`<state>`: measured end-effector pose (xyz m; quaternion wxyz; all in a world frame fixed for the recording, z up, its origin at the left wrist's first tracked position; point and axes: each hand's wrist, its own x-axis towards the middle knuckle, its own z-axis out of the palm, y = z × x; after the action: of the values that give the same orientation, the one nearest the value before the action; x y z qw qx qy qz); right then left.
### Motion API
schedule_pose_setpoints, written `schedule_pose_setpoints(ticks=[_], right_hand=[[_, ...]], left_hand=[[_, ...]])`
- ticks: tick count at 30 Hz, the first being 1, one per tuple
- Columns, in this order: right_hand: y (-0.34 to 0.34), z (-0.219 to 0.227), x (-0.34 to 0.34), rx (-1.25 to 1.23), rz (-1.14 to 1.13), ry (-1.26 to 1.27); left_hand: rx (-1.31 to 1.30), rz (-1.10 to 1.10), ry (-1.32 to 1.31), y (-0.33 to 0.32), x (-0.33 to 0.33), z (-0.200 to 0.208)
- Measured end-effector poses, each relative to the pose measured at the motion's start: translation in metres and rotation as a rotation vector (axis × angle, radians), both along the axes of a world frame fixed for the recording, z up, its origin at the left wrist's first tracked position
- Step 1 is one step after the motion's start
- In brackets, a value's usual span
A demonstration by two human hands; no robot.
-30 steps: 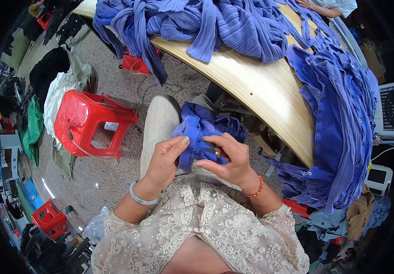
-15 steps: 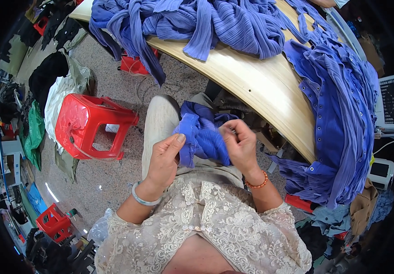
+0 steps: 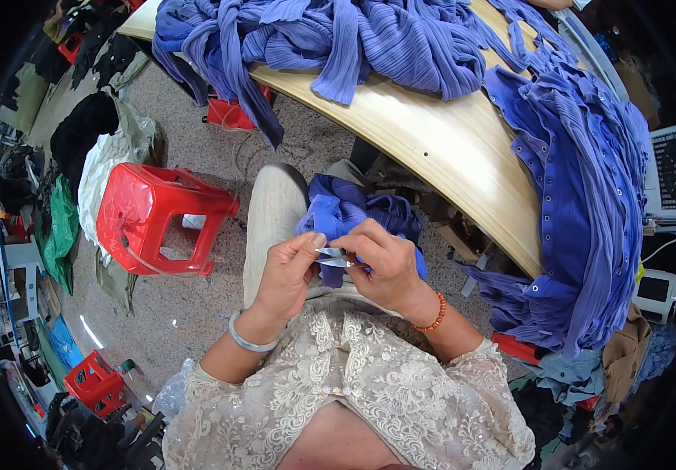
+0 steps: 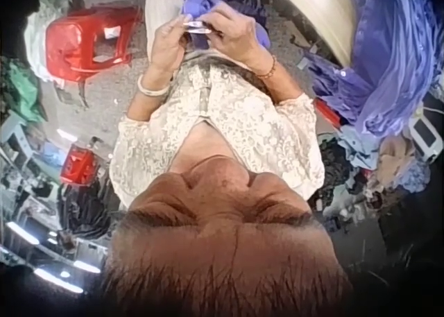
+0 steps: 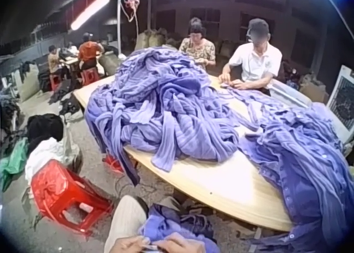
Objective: Trimming loose threads from blue fabric garments using small thread snips.
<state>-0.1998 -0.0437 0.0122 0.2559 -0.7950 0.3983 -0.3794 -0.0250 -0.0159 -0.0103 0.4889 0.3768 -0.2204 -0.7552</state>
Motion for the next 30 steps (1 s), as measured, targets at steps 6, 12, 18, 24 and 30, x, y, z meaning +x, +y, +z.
schedule_pose_setpoints(ticks=[6, 12, 18, 24, 30], right_hand=[[-0.001, -0.009, -0.013, 0.308, 0.073, -0.169], [0.002, -0.002, -0.037, 0.469, 0.164, -0.058], [0.000, -0.005, -0.030, 0.232, 0.089, -0.008], [-0.003, -0.009, -0.019, 0.052, 0.070, -0.004], [-0.005, -0.015, -0.017, -0.003, 0.070, -0.020]], left_hand=[[0.013, 0.008, -0.017, -0.002, 0.001, 0.004], [0.043, 0.057, -0.030, -0.007, 0.002, 0.010], [0.058, 0.055, -0.023, -0.005, -0.001, 0.013], [0.040, 0.005, 0.010, -0.003, 0.002, 0.009], [0.038, 0.020, -0.003, -0.003, 0.000, 0.010]])
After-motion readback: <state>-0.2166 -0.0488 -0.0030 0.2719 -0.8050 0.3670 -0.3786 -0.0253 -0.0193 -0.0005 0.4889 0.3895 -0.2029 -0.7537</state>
